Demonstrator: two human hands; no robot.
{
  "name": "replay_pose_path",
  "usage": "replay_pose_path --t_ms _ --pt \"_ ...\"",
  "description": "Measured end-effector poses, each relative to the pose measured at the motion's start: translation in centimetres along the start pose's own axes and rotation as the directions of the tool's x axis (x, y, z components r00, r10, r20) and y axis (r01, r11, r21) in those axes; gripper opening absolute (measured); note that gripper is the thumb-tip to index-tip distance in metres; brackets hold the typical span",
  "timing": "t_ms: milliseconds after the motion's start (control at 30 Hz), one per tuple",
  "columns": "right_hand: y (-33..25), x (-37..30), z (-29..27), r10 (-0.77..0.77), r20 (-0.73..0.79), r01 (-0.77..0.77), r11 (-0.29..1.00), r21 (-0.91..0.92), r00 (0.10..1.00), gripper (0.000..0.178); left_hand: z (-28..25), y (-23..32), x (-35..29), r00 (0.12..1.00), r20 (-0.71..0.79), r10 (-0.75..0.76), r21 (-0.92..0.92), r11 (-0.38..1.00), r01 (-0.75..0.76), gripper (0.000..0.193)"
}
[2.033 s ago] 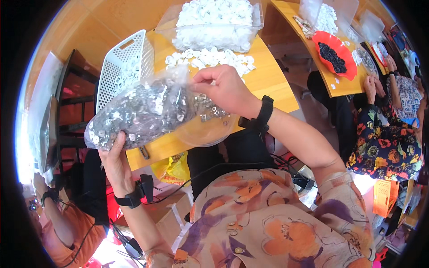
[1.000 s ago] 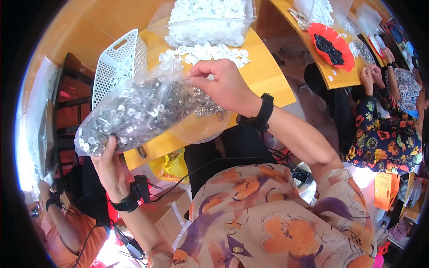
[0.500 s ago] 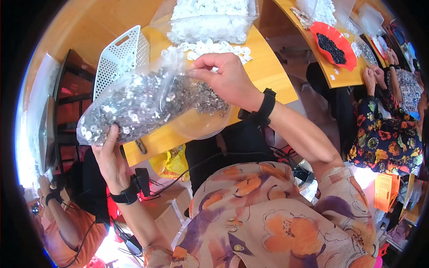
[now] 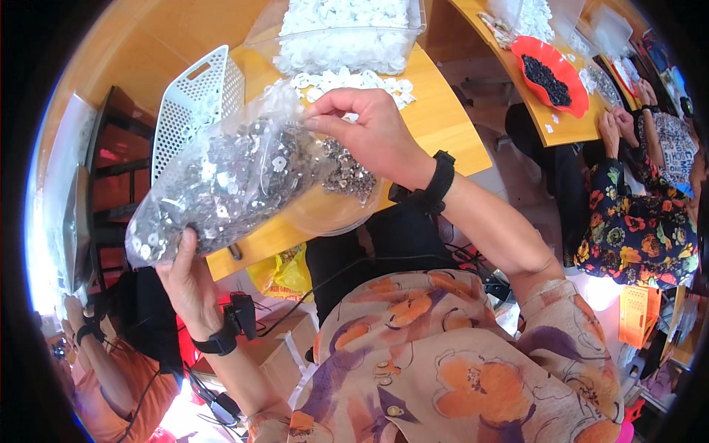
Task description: Manual assembly of small silver rings into white plastic components at a factory workshop station.
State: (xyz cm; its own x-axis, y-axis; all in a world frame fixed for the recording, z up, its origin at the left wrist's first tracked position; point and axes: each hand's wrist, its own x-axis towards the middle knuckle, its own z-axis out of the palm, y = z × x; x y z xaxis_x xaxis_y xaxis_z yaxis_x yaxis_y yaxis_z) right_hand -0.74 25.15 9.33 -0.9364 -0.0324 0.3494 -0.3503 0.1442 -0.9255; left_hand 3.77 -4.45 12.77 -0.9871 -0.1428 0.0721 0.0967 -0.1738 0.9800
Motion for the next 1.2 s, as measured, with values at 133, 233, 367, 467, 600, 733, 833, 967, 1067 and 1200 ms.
replay_pose_path --t_ms 133,233,367,467,600,733,833,967,1067,1200 --pt "-0.2 -0.4 0.5 0.023 0.024 -0.021 0.998 -0.067 0.999 0.013 -0.3 0.2 0.2 0.996 0.017 0.084 0.171 0.981 -0.086 0.048" --pt "0.5 0.1 0.9 0.026 0.014 -0.026 1.0 -0.014 1.0 0.013 0.0 0.0 0.6 0.995 -0.029 0.094 0.124 0.988 -0.09 0.052" --pt "0.2 -0.5 0.5 -0.023 -0.011 0.022 0.997 -0.07 1.0 0.013 -0.4 -0.4 -0.3 0.995 -0.022 0.098 0.102 0.99 -0.095 0.053" --pt "0.4 -0.1 0.6 -0.014 0.029 0.017 0.994 -0.112 0.999 0.014 -0.1 -0.2 -0.3 0.997 -0.036 0.075 0.198 0.978 -0.067 0.05" --pt "0.4 -0.6 1.0 -0.018 -0.013 0.017 0.997 -0.072 1.0 0.014 -0.4 0.1 -0.1 0.998 -0.043 0.055 0.167 0.985 -0.047 0.047" --pt "1.1 -0.1 1.1 0.055 0.002 -0.055 0.998 0.011 0.998 0.014 0.3 0.5 -0.2 0.996 -0.036 0.078 0.132 0.989 -0.073 0.046" --pt "0.9 -0.3 0.4 0.03 -0.028 -0.03 1.0 0.002 0.999 0.014 0.4 0.1 0.0 0.997 -0.042 0.066 0.157 0.986 -0.059 0.047" --pt "1.8 0.7 0.6 -0.03 -0.05 0.026 0.997 -0.075 0.998 0.012 0.6 -0.6 0.9 0.994 -0.031 0.102 0.221 0.971 -0.093 0.044" --pt "0.3 0.3 1.3 -0.049 -0.06 0.05 0.999 0.011 0.997 0.012 -0.7 -0.2 0.6 0.995 -0.071 0.069 0.08 0.995 -0.063 0.045" --pt "0.7 -0.2 0.9 -0.026 0.033 0.03 0.988 -0.151 0.999 0.011 -0.2 -1.7 -0.3 0.994 -0.105 -0.004 0.04 0.999 0.009 0.055"
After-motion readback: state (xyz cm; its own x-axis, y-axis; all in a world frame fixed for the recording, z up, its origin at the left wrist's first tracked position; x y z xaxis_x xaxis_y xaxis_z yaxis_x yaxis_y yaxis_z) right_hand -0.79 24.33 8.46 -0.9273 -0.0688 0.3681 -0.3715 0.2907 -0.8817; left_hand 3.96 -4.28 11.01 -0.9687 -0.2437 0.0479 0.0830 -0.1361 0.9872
